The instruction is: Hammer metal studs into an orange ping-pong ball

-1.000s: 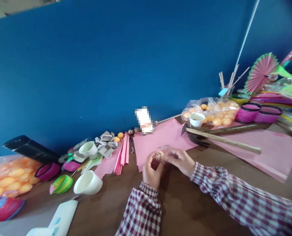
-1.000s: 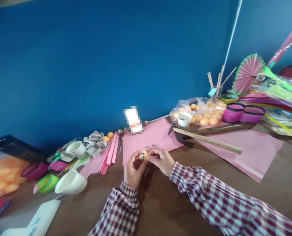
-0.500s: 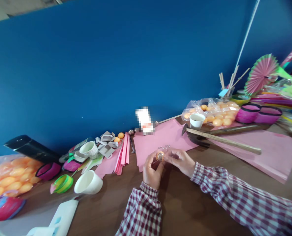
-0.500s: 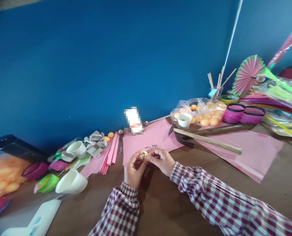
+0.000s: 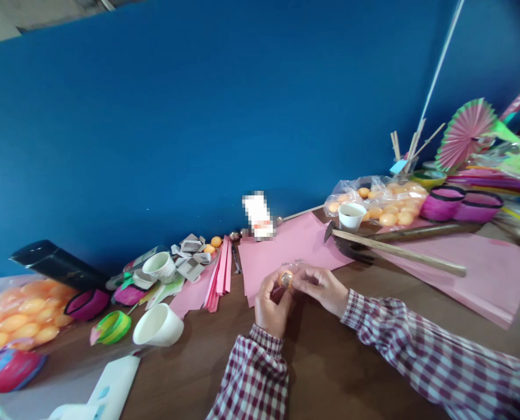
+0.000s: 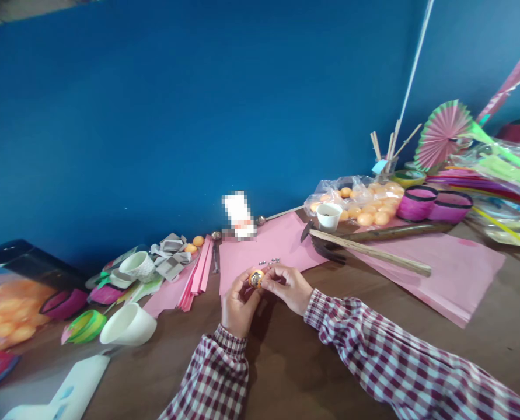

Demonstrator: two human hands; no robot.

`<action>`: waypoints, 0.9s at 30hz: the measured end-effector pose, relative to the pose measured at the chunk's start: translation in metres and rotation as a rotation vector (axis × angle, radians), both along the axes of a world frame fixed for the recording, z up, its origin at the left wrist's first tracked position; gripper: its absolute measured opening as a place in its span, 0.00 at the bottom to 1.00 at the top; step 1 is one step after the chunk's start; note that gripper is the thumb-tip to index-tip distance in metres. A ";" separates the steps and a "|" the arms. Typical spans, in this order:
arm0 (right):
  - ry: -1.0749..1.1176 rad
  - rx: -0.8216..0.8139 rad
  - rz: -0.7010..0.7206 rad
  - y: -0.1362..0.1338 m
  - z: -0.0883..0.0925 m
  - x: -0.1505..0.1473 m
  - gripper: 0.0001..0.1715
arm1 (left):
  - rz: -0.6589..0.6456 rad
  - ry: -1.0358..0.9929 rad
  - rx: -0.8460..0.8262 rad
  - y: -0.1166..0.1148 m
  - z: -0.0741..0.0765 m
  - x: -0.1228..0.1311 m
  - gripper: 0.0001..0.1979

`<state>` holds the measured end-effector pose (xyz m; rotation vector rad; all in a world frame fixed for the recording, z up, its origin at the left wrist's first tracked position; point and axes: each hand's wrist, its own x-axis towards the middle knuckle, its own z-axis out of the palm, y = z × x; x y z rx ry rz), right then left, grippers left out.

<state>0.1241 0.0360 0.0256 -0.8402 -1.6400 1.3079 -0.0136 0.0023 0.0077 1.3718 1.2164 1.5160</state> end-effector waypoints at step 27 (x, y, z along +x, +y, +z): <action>-0.012 -0.088 0.033 0.001 0.002 0.003 0.14 | 0.028 0.095 0.034 0.000 -0.002 -0.002 0.19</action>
